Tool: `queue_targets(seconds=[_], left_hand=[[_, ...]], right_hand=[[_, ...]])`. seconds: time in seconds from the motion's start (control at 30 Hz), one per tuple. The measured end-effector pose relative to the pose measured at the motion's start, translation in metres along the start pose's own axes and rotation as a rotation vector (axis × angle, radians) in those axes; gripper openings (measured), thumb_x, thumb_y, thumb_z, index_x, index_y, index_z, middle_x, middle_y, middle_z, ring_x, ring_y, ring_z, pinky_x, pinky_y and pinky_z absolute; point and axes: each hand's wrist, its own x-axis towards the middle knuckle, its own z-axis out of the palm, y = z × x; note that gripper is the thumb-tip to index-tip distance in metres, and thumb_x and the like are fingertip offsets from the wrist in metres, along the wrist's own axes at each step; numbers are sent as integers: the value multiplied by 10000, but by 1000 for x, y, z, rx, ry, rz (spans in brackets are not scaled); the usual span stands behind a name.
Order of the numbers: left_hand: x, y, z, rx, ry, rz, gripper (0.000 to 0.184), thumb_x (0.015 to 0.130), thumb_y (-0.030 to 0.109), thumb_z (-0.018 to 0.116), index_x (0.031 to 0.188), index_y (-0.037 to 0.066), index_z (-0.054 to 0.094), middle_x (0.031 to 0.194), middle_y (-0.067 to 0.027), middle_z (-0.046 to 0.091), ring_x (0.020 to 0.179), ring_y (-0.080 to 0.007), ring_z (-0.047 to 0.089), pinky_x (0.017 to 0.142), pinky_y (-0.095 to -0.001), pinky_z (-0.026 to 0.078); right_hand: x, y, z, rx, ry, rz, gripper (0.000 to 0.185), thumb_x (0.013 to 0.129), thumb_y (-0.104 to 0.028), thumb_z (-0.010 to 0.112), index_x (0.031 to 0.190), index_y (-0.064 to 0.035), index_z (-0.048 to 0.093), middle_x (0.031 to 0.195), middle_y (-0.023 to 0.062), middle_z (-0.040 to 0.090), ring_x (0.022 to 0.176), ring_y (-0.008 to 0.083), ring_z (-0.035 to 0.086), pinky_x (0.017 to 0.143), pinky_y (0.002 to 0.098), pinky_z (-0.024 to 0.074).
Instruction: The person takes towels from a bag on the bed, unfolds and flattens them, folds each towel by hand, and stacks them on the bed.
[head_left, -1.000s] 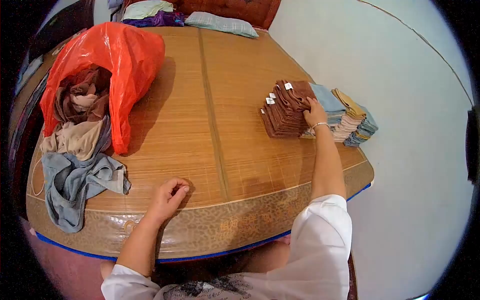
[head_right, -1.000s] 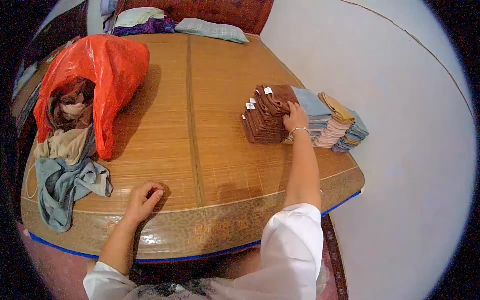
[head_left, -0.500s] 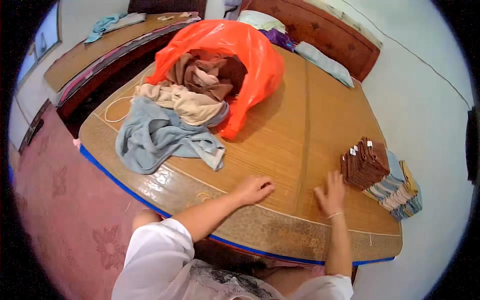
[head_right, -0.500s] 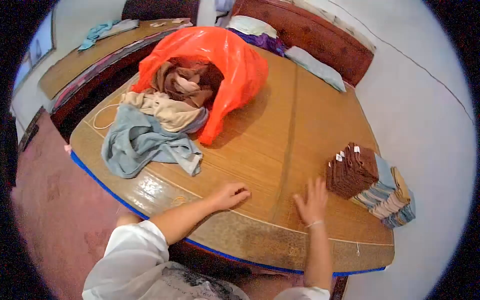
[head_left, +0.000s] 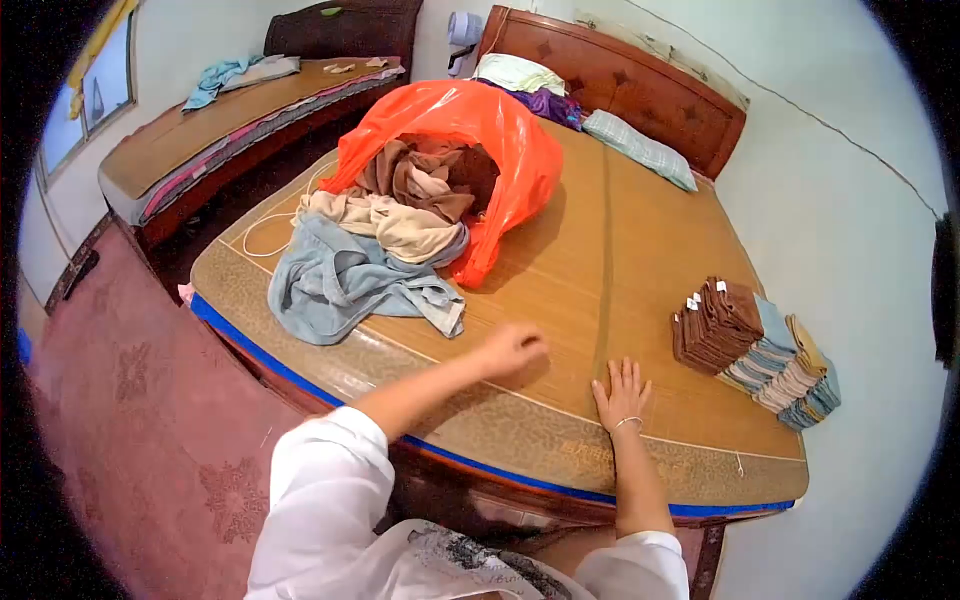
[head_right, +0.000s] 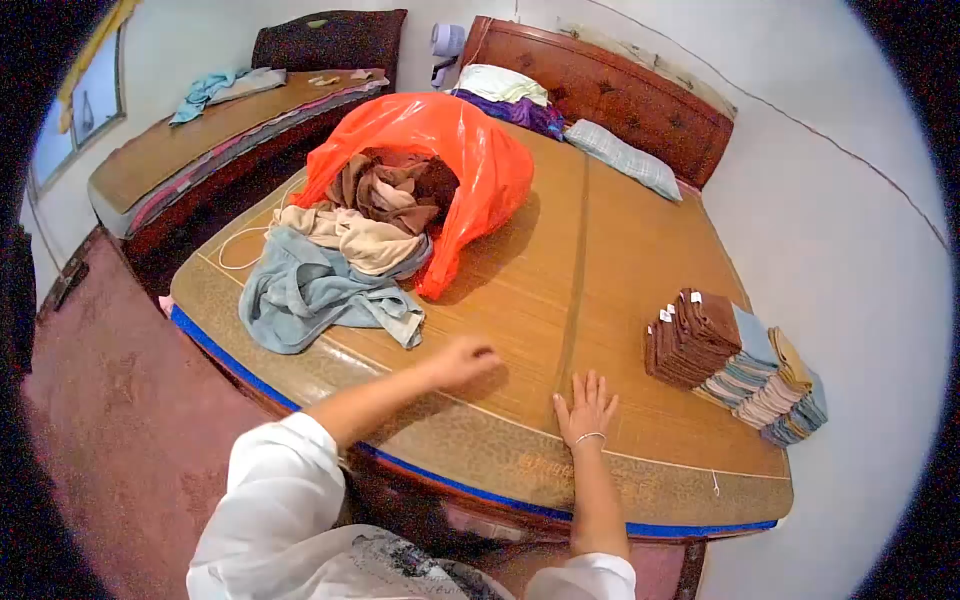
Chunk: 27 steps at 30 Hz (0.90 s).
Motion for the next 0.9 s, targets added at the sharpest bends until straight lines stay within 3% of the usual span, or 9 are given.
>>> queue_targets(seconds=[0.07, 0.27, 0.4, 0.47, 0.57, 0.63, 0.7, 0.73, 0.9], left_hand=[[10, 17, -45, 181, 165, 5, 181, 802, 214, 598, 824, 37, 626, 813, -138, 627, 761, -287, 604, 674, -367, 469], [25, -7, -170, 694, 602, 14, 136, 791, 184, 567, 818, 69, 634, 851, -134, 612, 833, -317, 571, 719, -414, 449], [12, -33, -204, 889, 370, -255, 231, 785, 240, 601, 936, 69, 634, 952, -124, 603, 880, -324, 574, 762, -392, 464], [2, -55, -204, 876, 296, -73, 304, 754, 232, 630, 996, 50, 604, 1010, -144, 590, 961, -323, 548, 833, -408, 445], [-5, -64, -200, 888, 331, 22, 351, 730, 206, 639, 1037, 44, 581, 1084, -145, 561, 1025, -344, 515, 872, -410, 433], [-10, -34, -184, 913, 425, 126, 320, 697, 145, 630, 1005, 67, 592, 1087, -122, 540, 1022, -329, 501, 864, -422, 412], [-17, -6, -168, 1096, 300, 288, 329, 669, 99, 612, 997, 96, 598, 1040, -94, 527, 990, -290, 494, 846, -412, 379], [-23, -8, -160, 1117, 200, 273, 332, 665, 77, 594, 992, 128, 609, 996, -69, 520, 973, -253, 478, 833, -394, 350], [-34, -27, -152, 1076, 155, 171, 311, 657, 102, 645, 965, 140, 617, 1002, -67, 522, 991, -278, 476, 828, -415, 358]], right_hand=[[0, -2, 0, 6, 3, 6, 625, 863, -524, 413, 1363, -153, 362, 1468, 102, 222, 1368, 277, 131, 1083, 531, 18], [1, -1, 2, -5, 28, 10, 602, 860, -511, 430, 1341, -151, 399, 1463, 100, 237, 1365, 279, 144, 1082, 533, 19], [0, 0, 4, 37, 62, -2, 594, 857, -507, 437, 1326, -143, 421, 1459, 105, 245, 1362, 281, 155, 1079, 537, 19], [1, 1, 5, 23, 61, -1, 593, 856, -506, 440, 1325, -144, 422, 1457, 107, 249, 1361, 283, 159, 1079, 537, 22], [1, 0, 5, 10, 65, -4, 592, 855, -504, 445, 1325, -146, 419, 1454, 108, 254, 1358, 285, 166, 1080, 535, 29], [1, 0, 6, 10, 70, -5, 592, 854, -503, 447, 1326, -147, 416, 1453, 107, 255, 1357, 285, 170, 1081, 533, 33], [1, 1, 8, -13, 77, 2, 594, 854, -503, 447, 1333, -153, 407, 1452, 102, 258, 1356, 281, 174, 1081, 532, 40], [1, 2, 8, -11, 73, 11, 594, 854, -503, 447, 1333, -153, 407, 1452, 102, 258, 1356, 281, 174, 1081, 532, 40], [2, 1, 6, -14, 62, 6, 589, 856, -508, 440, 1343, -180, 393, 1463, 83, 240, 1362, 263, 159, 1086, 524, 43]])
